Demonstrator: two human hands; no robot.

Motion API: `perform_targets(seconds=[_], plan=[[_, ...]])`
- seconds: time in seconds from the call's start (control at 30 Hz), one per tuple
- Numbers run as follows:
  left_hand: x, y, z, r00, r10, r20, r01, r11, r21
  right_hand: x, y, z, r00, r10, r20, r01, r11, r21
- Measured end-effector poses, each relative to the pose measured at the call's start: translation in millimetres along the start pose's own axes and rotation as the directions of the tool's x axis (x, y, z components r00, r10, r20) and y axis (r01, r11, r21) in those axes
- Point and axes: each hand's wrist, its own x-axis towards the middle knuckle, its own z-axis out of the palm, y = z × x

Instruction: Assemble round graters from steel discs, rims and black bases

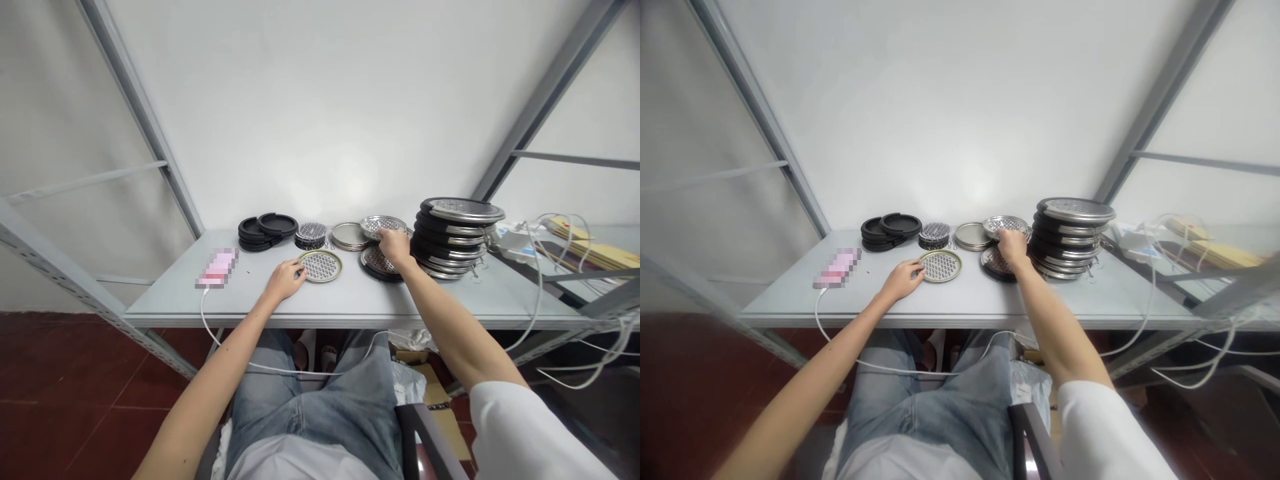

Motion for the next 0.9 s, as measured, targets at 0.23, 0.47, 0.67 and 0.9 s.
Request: perform_targets(seconds=[0.23, 0.47, 0.67, 0.9], plan=[[-0.6, 0.7, 0.4, 1.0, -0.009, -0.009, 0.009, 1.0, 0.001, 2.1, -0.4, -1.9, 0.999, -0.047, 0.024, 0.05, 0.987, -0.151], [-0.2, -0.4, 2.3, 1.0, -0.021, -0.011, 0.021, 1.0, -0.002, 12.4, -15.7, -12.6, 0.99, -0.073, -0.118, 0.071, 0.997, -0.029], [-0.7, -2.4, 3.1, 1.0, -0.003, -0.023, 0.002, 0.999, -0.039, -6.9, -65.5, -22.0, 0.899, -0.143, -0.415, 0.28, 0.914, 0.292], [1.2, -5.7, 5.6, 0.985, -0.042, -0.168, 0.034, 0.998, -0.054, -54.8, -116.0, -28.8, 0.82, -0.1, -0.564, 0.507, 0.585, 0.634]])
